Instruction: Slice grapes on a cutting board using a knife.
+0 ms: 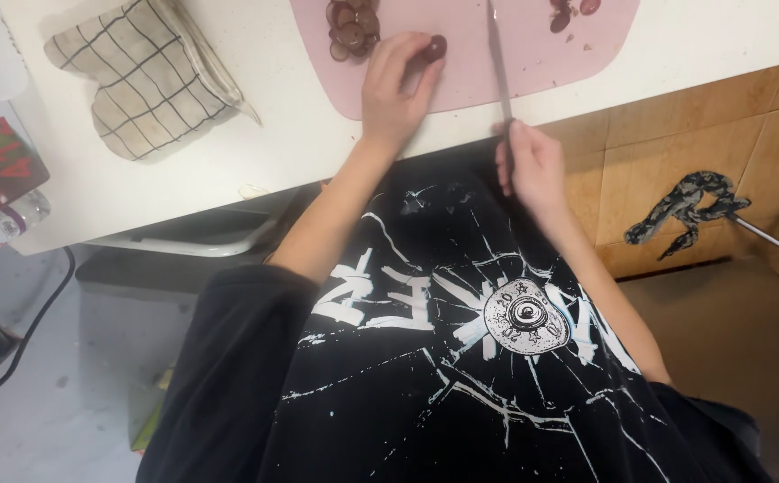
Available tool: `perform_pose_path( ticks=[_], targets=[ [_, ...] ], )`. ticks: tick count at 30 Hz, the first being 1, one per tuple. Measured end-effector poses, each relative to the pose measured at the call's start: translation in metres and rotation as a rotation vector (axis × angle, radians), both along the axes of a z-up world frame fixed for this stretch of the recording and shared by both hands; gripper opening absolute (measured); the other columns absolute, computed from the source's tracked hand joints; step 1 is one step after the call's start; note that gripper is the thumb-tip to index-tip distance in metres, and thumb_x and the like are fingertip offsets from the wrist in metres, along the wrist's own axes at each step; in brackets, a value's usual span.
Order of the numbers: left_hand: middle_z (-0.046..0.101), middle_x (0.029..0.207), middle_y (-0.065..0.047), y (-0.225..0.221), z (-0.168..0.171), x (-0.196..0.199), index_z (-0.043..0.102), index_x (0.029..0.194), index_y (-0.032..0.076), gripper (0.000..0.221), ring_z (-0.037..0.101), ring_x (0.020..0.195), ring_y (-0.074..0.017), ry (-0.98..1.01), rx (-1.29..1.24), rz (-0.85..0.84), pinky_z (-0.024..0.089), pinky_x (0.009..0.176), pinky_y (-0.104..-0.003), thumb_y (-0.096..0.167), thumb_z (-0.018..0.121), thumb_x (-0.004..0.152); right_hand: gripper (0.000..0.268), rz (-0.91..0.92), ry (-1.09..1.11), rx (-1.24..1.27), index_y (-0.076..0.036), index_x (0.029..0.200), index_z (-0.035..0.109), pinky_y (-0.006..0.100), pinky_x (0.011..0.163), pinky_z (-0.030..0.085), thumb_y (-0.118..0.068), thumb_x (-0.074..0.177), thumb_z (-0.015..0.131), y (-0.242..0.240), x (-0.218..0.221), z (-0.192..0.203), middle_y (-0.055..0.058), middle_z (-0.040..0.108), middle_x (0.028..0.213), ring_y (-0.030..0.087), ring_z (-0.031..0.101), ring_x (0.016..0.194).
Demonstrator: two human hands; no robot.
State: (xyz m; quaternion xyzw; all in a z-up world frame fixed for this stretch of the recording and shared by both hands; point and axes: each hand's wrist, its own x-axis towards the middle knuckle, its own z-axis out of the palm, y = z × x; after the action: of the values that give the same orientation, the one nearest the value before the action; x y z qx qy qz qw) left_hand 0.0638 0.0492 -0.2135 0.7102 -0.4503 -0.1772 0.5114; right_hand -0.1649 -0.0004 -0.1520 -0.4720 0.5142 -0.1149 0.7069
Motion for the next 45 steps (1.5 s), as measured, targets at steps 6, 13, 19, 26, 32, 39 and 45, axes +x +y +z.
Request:
perform_pose_path(
  ticks=[6,13,19,26,32,39,45],
  targets=[
    [0.068,0.115,-0.008,0.000,0.000,-0.005,0.066,0.113,0.007,0.031,0.066,0.109,-0.0278,-0.075,-0.027,0.003,0.054,0.097,-0.037,0.006,0.082,0.087,0.034,0.127,0.224,-0.227,0.004,0.117,0.070,0.022,0.048,0.039,-0.022,0.115,0.048,0.011,-0.029,-0.007,-0.002,0.057,0.070,0.005,0.050,0.055],
    [0.073,0.116,-0.008,0.004,0.000,-0.007,0.073,0.108,0.006,0.024,0.070,0.109,-0.0263,-0.053,-0.009,-0.036,0.054,0.097,-0.036,0.004,0.084,0.087,0.032,0.125,0.184,-0.263,0.002,0.125,0.069,0.023,0.053,0.040,-0.022,0.110,0.054,0.020,-0.025,0.001,0.002,0.061,0.075,0.007,0.051,0.060],
    [0.071,0.117,-0.008,0.003,-0.005,-0.008,0.072,0.109,0.005,0.025,0.069,0.107,-0.0266,-0.062,-0.033,0.010,0.057,0.094,-0.034,0.004,0.085,0.087,0.030,0.248,0.202,-0.446,0.004,0.122,0.070,0.030,0.068,0.050,-0.021,0.111,0.056,0.013,-0.004,-0.003,0.010,0.066,0.079,0.015,0.063,0.072],
    [0.071,0.116,-0.008,0.003,-0.005,-0.008,0.072,0.107,0.004,0.024,0.069,0.106,-0.0255,-0.071,-0.041,0.032,0.058,0.092,-0.034,0.003,0.085,0.087,0.032,0.272,0.168,-0.431,0.003,0.120,0.070,0.030,0.066,0.050,-0.023,0.113,0.053,0.011,0.005,-0.005,0.009,0.063,0.075,0.015,0.063,0.069],
    [0.071,0.114,-0.008,0.000,-0.005,-0.007,0.071,0.103,0.003,0.022,0.070,0.105,-0.0253,-0.069,-0.056,0.026,0.058,0.091,-0.034,0.002,0.085,0.086,0.034,0.251,0.171,-0.391,0.003,0.120,0.070,0.029,0.063,0.048,-0.026,0.113,0.053,0.011,0.007,-0.008,0.007,0.061,0.072,0.012,0.059,0.066],
    [0.071,0.114,-0.007,0.001,-0.006,-0.006,0.071,0.103,0.004,0.022,0.069,0.105,-0.0253,-0.080,-0.062,0.025,0.057,0.092,-0.034,0.002,0.085,0.085,0.034,0.268,0.166,-0.397,0.002,0.118,0.071,0.029,0.063,0.047,-0.025,0.114,0.051,0.011,0.008,-0.009,0.005,0.059,0.072,0.012,0.056,0.066],
    [0.071,0.115,-0.007,0.001,-0.005,-0.005,0.070,0.102,0.003,0.021,0.069,0.106,-0.0252,-0.070,-0.055,0.011,0.057,0.093,-0.034,0.002,0.084,0.086,0.033,0.270,0.163,-0.392,0.002,0.118,0.071,0.029,0.061,0.047,-0.024,0.113,0.051,0.010,0.013,-0.004,0.004,0.058,0.070,0.011,0.056,0.064]
  ],
)
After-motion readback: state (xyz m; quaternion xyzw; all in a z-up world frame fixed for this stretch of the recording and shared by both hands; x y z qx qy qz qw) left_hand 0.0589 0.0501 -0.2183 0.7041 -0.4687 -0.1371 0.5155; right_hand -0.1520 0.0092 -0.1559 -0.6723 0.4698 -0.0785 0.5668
